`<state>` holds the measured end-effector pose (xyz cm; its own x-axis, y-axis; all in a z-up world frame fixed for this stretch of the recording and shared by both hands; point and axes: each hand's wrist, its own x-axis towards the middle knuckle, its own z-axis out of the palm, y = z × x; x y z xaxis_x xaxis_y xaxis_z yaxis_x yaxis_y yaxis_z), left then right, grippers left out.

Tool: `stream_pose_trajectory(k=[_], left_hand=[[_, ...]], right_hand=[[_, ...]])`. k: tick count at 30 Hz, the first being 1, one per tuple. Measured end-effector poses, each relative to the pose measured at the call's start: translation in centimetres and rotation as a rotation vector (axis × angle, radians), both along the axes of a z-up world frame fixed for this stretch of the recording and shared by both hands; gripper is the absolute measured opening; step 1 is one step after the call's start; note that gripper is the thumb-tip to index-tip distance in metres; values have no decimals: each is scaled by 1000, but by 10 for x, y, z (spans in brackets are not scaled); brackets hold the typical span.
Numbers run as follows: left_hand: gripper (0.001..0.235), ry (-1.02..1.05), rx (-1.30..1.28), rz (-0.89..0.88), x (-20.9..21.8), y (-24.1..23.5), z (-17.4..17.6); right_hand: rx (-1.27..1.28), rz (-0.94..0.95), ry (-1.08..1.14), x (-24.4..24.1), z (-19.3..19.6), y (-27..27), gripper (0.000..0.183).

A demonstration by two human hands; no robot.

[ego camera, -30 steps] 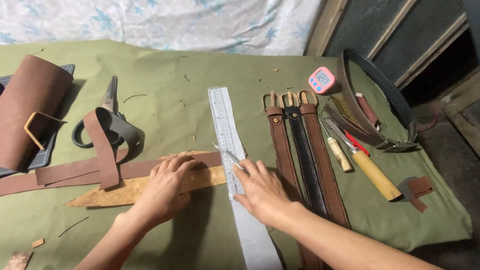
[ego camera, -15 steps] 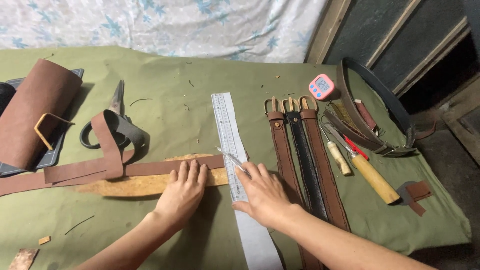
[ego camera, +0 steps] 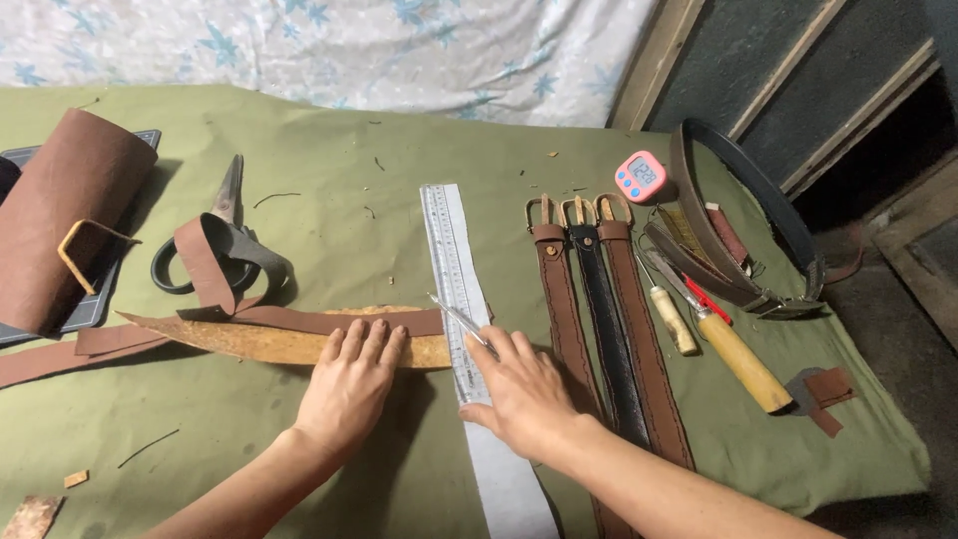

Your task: A person measures and cuts a thin strip of leather using a metal ruler and a precision blade on a workshop table.

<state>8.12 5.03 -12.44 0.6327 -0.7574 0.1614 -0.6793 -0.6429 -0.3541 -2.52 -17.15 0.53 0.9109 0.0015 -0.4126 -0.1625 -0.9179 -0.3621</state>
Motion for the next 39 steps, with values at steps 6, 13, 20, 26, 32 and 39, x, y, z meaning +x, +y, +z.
stream_pose_trajectory(k=[6,13,20,26,32,39], left_hand=[[62,-59,-76,-26,7,1,8],[63,69,-49,-64,23,1,31],[51,129,-92,-88,35,1,56],[81,349,227,87,33,-9,71],[25,868,-545,577,59,-80,82],[23,929,-660,913,68,-120,100]], right_hand=[[-19,22,-82,0,-10,-2,81],[6,-11,5,0,2,3,84],[-7,-6,40,2,5,5,85],[-49,47,2,5,-2,4,85],[-78,46,23,6,-1,6,89],[-79,49,-59,4,-16,2,77]])
